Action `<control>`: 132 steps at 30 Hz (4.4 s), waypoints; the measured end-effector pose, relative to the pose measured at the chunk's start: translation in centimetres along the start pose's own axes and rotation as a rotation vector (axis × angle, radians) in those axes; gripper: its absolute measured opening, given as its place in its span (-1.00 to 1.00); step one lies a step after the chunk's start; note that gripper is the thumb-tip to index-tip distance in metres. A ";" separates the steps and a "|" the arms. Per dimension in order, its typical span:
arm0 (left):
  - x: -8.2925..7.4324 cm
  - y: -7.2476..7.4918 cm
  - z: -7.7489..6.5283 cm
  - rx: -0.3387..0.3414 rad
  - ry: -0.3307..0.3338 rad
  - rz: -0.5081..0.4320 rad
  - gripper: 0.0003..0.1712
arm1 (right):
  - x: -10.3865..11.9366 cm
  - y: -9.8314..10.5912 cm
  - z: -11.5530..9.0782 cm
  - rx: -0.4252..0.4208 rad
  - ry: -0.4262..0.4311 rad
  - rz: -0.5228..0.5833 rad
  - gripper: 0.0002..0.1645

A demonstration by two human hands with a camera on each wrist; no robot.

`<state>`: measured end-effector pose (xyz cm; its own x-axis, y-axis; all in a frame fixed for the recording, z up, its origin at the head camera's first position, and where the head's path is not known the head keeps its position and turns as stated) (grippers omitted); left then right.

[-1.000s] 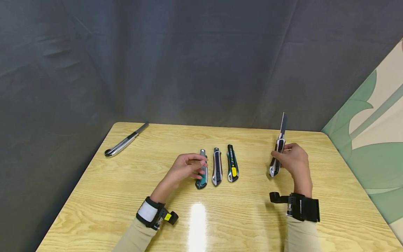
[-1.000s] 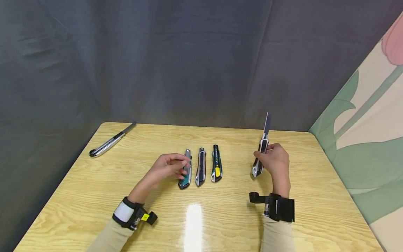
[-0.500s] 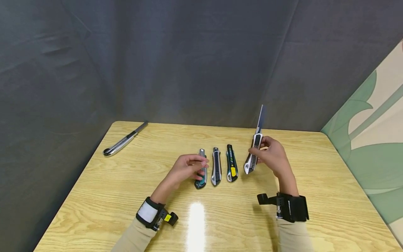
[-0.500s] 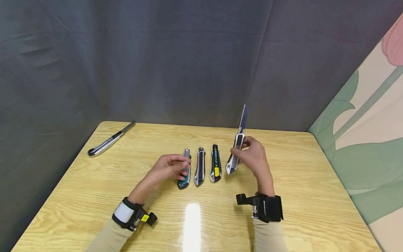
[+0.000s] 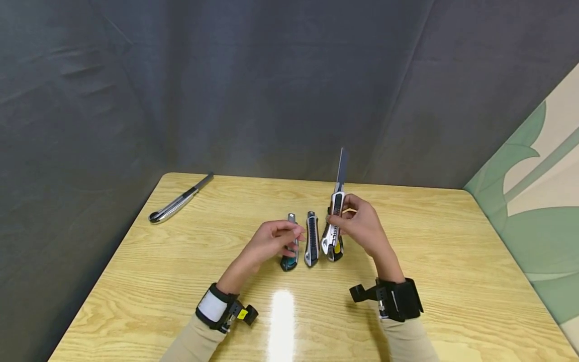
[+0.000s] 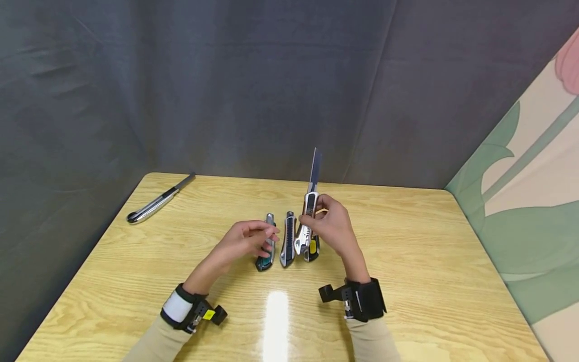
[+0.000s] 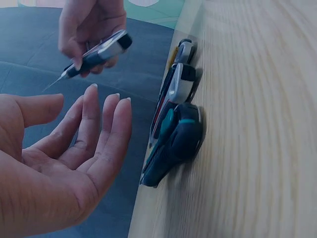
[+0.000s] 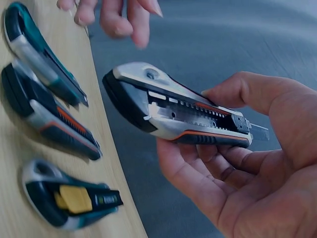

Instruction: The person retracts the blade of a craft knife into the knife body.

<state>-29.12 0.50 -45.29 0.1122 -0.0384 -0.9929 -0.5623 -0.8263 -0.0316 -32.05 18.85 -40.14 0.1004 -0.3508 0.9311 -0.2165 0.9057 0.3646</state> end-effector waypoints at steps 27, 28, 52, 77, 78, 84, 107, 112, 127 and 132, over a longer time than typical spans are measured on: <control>0.7 -2.6 0.4 0.072 -0.002 0.005 -0.60 | 1.7 -2.5 -0.1 0.008 0.028 0.046 -0.56; 0.7 -2.6 0.4 0.068 -0.010 0.002 -0.61 | 1.7 -2.5 -0.2 0.006 0.025 0.040 -0.57; -0.1 -2.2 0.3 -0.004 -0.102 -0.050 -0.64 | 2.4 -3.4 -0.1 0.059 0.041 0.143 -0.58; 0.0 -0.6 0.2 -0.085 -0.111 0.023 -0.65 | 1.1 -3.6 0.4 -0.067 0.021 0.369 -0.51; 0.0 -0.5 0.3 -0.081 -0.112 0.013 -0.64 | 1.1 -3.7 0.4 -0.067 0.022 0.376 -0.51; 0.0 -0.7 0.4 -0.068 -0.100 -0.015 -0.65 | 1.3 -3.7 0.4 -0.052 0.030 0.380 -0.51; 0.4 -0.9 0.4 -0.065 -0.083 -0.053 -0.68 | 1.6 -4.5 0.0 -0.023 -0.004 0.345 -0.61; 0.4 -0.9 0.4 -0.063 -0.087 -0.051 -0.68 | 1.6 -4.6 0.0 -0.014 0.002 0.352 -0.64; 0.2 -0.8 0.5 -0.061 -0.097 -0.054 -0.69 | 1.5 -4.7 0.1 -0.005 -0.002 0.351 -0.68; 0.3 -0.7 0.4 -0.058 -0.088 -0.041 -0.69 | 1.4 -4.7 0.1 0.009 -0.008 0.351 -0.68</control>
<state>-29.03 1.35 -45.62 0.0598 0.0433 -0.9973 -0.5097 -0.8577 -0.0678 -30.98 14.11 -40.58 0.0110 -0.0202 0.9997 -0.2455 0.9691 0.0222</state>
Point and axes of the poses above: each hand's wrist, its own z-axis towards the middle knuckle, its own y-axis out of the back of the hand, x = y × z, the point moved 10 cm from there along z, towards the middle knuckle, and after that the axes turned 7 degrees about x, right-handed, at the moved point
